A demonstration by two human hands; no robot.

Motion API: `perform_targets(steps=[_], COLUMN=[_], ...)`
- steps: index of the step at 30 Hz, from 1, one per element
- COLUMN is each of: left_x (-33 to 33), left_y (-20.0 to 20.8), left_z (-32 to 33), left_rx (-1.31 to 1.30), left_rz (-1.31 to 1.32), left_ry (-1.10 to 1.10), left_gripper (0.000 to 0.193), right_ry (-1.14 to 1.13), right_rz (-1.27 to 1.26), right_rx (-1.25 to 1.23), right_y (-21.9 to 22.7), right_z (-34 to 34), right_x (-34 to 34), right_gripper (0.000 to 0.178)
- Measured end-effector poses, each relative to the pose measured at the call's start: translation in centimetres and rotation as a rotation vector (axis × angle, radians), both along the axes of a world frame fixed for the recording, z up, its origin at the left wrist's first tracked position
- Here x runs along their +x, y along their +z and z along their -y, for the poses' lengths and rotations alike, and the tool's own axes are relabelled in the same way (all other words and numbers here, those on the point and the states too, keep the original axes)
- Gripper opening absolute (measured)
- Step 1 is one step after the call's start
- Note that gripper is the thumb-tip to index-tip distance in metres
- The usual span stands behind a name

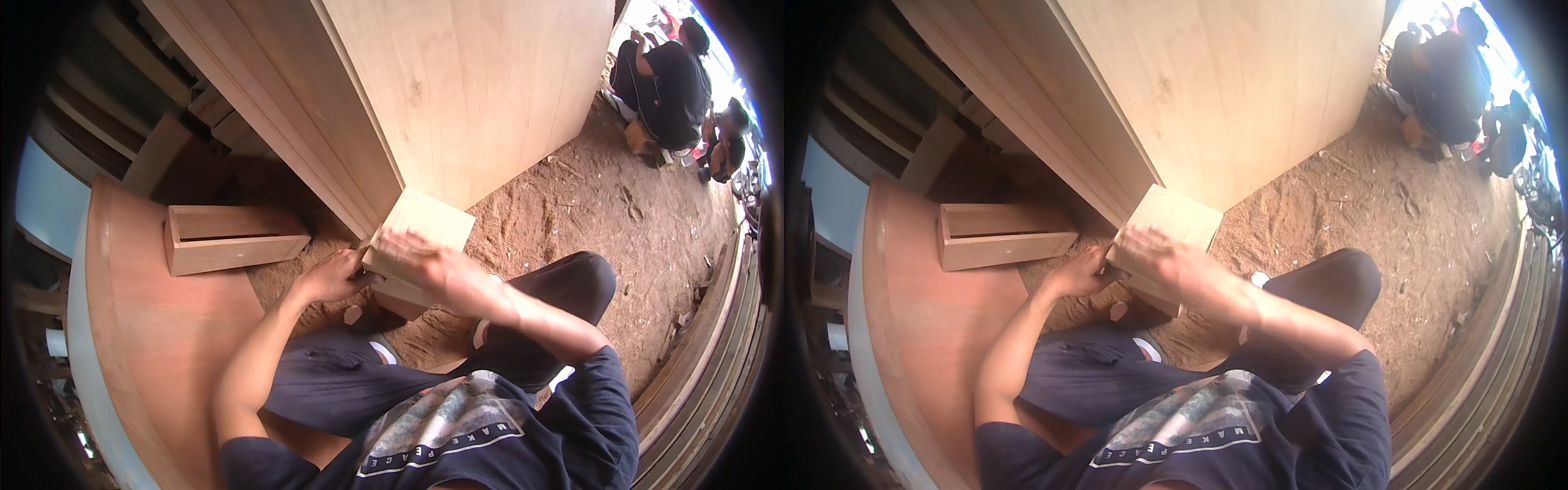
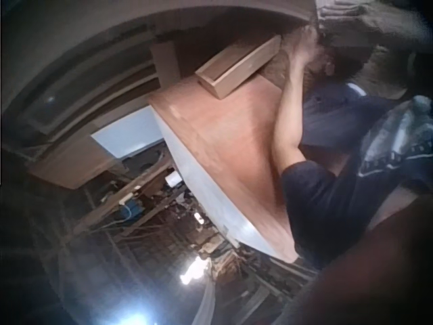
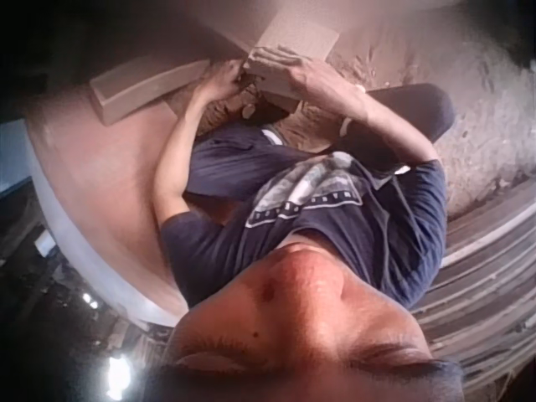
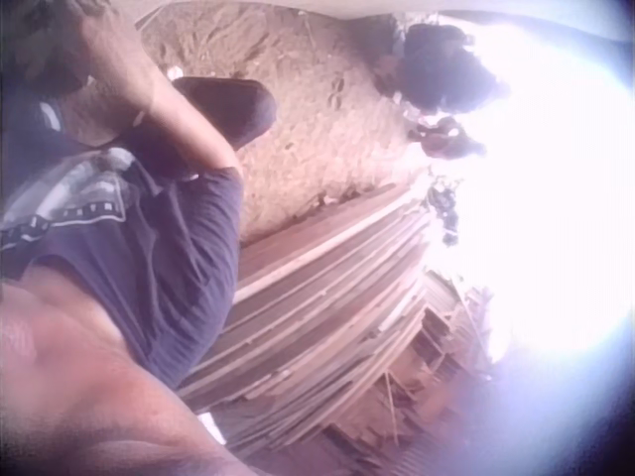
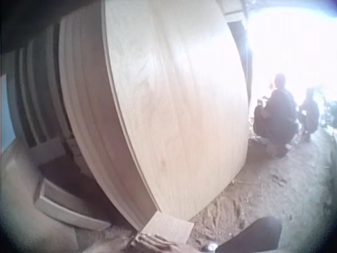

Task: The person sits on the ground and sands a small wooden box with a sanding block, repeatedly rubbing all sides and edges. The person occasionally pauses to feel the surface and then resumes sanding.

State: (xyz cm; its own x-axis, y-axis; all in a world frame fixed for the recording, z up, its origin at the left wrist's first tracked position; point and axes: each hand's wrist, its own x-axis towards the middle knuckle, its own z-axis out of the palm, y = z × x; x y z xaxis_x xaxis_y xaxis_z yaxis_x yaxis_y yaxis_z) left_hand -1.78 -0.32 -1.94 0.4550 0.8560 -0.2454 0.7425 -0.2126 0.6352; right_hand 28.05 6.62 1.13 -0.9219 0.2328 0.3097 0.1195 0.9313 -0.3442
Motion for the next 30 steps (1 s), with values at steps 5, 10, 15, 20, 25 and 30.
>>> perform_targets(steps=[5, 10, 15, 20, 25, 30], left_x=[0.8, -1.7, 0.8, 1.6, 1.1, 0.8], left_y=[1.5, -1.7, 1.5, 3.1, 1.8, 1.3], left_z=[0.3, 0.7, 0.3, 0.0, -0.1, 0.0], left_rx=[0.010, 0.029, 0.151, -0.062, 0.022, 0.080], left_rz=[0.046, -0.030, -0.048, 0.017, 0.038, 0.007], left_ry=[0.007, -0.004, 0.015, 0.107, 0.058, 0.028], left_gripper=[0.065, 0.065, 0.064, 0.056, 0.057, 0.059], right_ry=[-0.276, -0.010, 0.008, -0.245, -0.381, 0.058], right_rz=[-0.039, -0.041, -0.171, -0.368, -0.199, -0.170], right_rx=[-0.139, -0.004, -0.294, -0.449, -0.158, -0.323], right_y=[0.1, 0.3, 2.9, 2.5, 0.0, 2.0], right_z=[-4.9, 3.3, 2.8, -0.4, -2.8, 4.3], right_x=[0.9, -0.4, 1.4, 3.3, 5.2, 4.9], right_gripper=[0.078, 0.083, 0.069, 0.066, 0.074, 0.076])
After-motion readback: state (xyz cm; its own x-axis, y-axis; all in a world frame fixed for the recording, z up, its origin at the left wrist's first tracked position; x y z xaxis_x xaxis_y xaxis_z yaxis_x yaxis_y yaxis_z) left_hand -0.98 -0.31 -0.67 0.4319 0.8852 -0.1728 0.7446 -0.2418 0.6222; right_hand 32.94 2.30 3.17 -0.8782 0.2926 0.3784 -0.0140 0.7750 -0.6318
